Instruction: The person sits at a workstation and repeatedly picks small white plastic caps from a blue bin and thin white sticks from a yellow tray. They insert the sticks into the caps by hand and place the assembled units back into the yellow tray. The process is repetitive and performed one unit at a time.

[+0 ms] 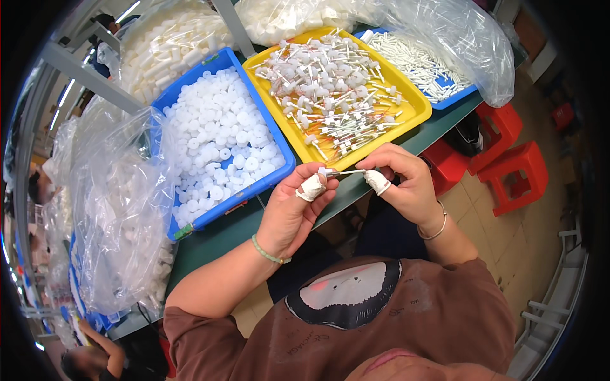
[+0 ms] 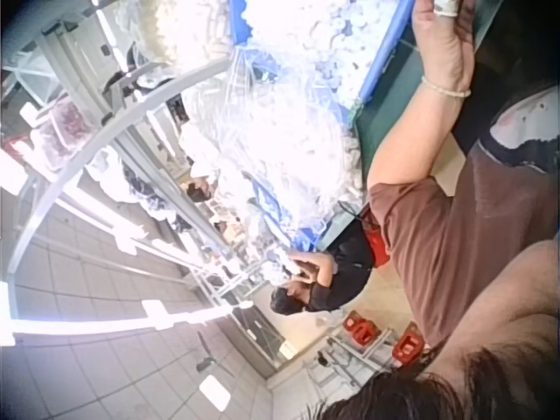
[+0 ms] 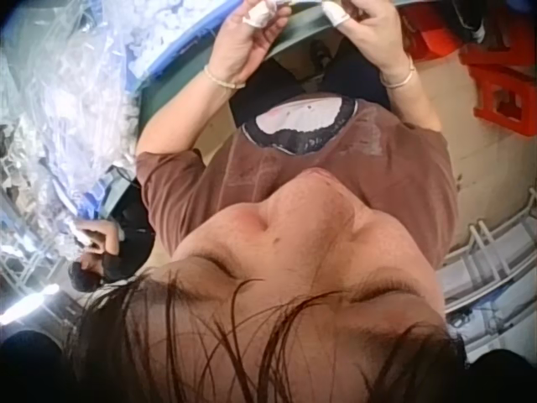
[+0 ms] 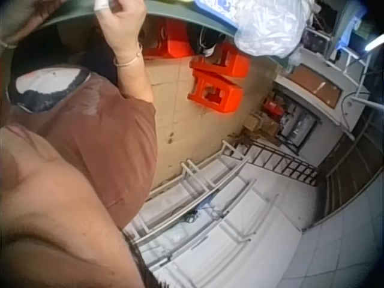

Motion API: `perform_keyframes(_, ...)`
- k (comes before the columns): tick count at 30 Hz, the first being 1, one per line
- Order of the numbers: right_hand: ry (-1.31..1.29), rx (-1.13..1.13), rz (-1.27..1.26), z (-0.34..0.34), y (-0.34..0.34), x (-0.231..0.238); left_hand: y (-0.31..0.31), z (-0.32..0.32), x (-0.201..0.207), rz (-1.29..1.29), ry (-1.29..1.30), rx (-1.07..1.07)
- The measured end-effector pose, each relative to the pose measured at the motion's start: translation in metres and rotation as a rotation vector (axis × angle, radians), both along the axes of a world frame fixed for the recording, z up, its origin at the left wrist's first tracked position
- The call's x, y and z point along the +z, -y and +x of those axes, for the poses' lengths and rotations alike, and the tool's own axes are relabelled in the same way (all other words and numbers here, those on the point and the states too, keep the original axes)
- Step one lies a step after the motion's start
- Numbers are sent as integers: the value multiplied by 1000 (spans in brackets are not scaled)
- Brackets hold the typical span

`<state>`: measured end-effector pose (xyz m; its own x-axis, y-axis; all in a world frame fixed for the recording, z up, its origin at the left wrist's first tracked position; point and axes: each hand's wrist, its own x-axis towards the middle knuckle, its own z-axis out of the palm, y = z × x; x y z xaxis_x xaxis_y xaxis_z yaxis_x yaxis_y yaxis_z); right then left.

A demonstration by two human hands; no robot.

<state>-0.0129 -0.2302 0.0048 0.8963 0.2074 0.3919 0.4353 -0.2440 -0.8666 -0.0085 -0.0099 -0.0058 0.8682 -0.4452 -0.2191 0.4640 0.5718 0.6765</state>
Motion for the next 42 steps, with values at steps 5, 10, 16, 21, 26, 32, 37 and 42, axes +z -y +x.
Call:
perform_keyframes(5, 4, 18, -8, 0, 1, 0, -1, 0, 0, -13, -3, 1)
perform_keyframes(10, -18, 22, 43, -1, 2, -3, -1, 0, -2, -28, -4, 0)
perform_keyframes(16, 419, -70, -263, 4, -1, 3, -1, -1, -1, 27, 14, 0)
perform_keyframes(21, 514, -85, -291, 7, -16, 8, -1, -1, -2, 23, 25, -10)
perform_keyframes(26, -280, -16, 376, -1, -28, -1, -1, 0, -2, 13, 18, -22)
perform_keyframes(32, 669, -125, -314, 4, -23, 1, -3, 2, 0, 6, 8, -33)
perform_keyframes(37, -459, 79, 512, 9, -25, 0, -2, -4, 1, 78, 143, -53)
perform_keyframes(42, 8, -106, -71, 11, -27, 16, 0, 1, 6, 83, 12, -17)
